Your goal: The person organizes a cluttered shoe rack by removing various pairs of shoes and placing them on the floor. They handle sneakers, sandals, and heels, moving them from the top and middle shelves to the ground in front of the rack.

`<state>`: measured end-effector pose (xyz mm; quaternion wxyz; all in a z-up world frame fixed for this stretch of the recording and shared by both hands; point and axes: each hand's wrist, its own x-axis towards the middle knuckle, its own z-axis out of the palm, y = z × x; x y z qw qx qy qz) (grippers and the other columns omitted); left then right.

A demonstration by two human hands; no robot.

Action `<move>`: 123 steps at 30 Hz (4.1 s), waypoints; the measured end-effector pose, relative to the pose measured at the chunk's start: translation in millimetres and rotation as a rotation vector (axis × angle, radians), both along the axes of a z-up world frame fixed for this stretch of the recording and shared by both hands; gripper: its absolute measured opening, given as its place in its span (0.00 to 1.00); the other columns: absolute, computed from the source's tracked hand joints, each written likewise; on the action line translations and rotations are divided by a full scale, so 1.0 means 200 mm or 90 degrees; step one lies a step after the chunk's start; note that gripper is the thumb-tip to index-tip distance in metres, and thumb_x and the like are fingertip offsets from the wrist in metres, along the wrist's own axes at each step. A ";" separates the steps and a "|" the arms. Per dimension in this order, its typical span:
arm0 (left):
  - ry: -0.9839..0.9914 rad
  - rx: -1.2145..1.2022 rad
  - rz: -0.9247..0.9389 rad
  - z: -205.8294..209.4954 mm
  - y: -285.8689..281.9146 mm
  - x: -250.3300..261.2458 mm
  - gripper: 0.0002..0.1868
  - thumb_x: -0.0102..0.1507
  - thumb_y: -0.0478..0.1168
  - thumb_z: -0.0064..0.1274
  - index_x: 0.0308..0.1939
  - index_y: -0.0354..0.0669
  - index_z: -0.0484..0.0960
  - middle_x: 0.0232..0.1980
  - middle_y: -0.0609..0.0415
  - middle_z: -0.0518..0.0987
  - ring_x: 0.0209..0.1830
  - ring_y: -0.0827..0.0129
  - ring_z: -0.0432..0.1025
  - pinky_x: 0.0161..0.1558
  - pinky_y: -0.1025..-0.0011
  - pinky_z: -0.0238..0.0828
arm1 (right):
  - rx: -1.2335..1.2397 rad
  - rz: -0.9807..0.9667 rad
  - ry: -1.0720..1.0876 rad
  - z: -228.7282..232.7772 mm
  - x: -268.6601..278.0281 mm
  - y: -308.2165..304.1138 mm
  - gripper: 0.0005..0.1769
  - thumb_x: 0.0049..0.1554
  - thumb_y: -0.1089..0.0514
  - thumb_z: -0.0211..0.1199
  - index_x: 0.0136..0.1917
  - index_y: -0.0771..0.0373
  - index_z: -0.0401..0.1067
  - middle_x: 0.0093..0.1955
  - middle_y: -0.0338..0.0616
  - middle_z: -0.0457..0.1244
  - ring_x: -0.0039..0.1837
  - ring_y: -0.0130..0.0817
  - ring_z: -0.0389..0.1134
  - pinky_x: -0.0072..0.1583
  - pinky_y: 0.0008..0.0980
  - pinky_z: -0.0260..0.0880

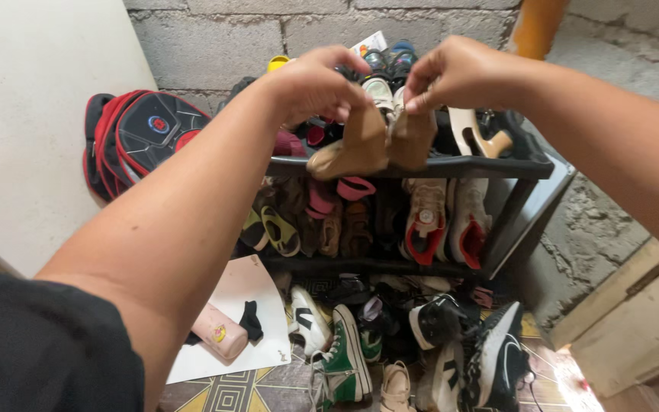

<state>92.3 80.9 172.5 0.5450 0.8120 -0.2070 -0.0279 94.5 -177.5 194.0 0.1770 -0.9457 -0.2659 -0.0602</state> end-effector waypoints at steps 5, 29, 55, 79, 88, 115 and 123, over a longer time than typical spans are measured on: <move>0.160 0.132 -0.143 -0.07 -0.12 -0.21 0.29 0.53 0.30 0.66 0.59 0.40 0.77 0.40 0.49 0.83 0.32 0.72 0.78 0.34 0.75 0.79 | -0.018 0.041 0.216 -0.05 -0.27 -0.04 0.12 0.49 0.54 0.73 0.46 0.58 0.83 0.40 0.37 0.74 0.44 0.27 0.71 0.49 0.33 0.68; 0.115 0.581 -0.168 -1.23 -0.22 -0.17 0.27 0.55 0.54 0.65 0.52 0.42 0.85 0.48 0.47 0.87 0.46 0.58 0.81 0.48 0.63 0.77 | -0.055 -0.033 0.328 -1.15 -0.12 0.04 0.20 0.48 0.49 0.72 0.51 0.60 0.80 0.48 0.43 0.74 0.49 0.38 0.75 0.52 0.39 0.76; -0.040 0.252 0.637 -0.75 0.34 0.39 0.41 0.58 0.51 0.62 0.68 0.38 0.61 0.59 0.43 0.79 0.64 0.51 0.70 0.66 0.52 0.58 | -0.035 0.139 0.099 -0.74 0.65 0.76 0.34 0.57 0.47 0.62 0.75 0.53 0.62 0.69 0.49 0.63 0.70 0.44 0.64 0.69 0.40 0.62; -0.002 -0.241 0.410 -0.85 0.34 0.40 0.15 0.63 0.45 0.59 0.49 0.41 0.83 0.45 0.55 0.85 0.44 0.69 0.75 0.48 0.68 0.72 | 0.268 0.109 -0.109 -0.80 0.57 0.61 0.15 0.50 0.66 0.70 0.52 0.62 0.74 0.48 0.41 0.70 0.48 0.29 0.71 0.51 0.31 0.72; 0.013 -0.224 0.210 -0.74 0.10 -0.01 0.15 0.61 0.41 0.61 0.50 0.40 0.83 0.44 0.56 0.84 0.42 0.74 0.75 0.46 0.72 0.73 | 0.198 0.197 0.218 -0.38 0.29 0.23 0.16 0.54 0.66 0.67 0.57 0.63 0.74 0.47 0.37 0.69 0.49 0.24 0.69 0.51 0.28 0.71; 0.171 0.584 -0.148 -1.41 -0.20 -0.27 0.17 0.57 0.49 0.64 0.42 0.41 0.88 0.41 0.50 0.85 0.40 0.60 0.80 0.43 0.67 0.75 | 0.022 -0.116 0.525 -1.32 -0.13 -0.33 0.15 0.55 0.53 0.70 0.54 0.59 0.80 0.47 0.36 0.73 0.50 0.27 0.73 0.48 0.37 0.77; -0.067 0.278 0.113 -1.00 -0.28 0.00 0.13 0.58 0.47 0.56 0.38 0.43 0.87 0.38 0.46 0.85 0.39 0.56 0.82 0.45 0.63 0.78 | 0.068 -0.048 0.111 -0.85 0.18 -0.16 0.13 0.52 0.52 0.68 0.48 0.58 0.82 0.44 0.42 0.74 0.46 0.32 0.74 0.50 0.36 0.75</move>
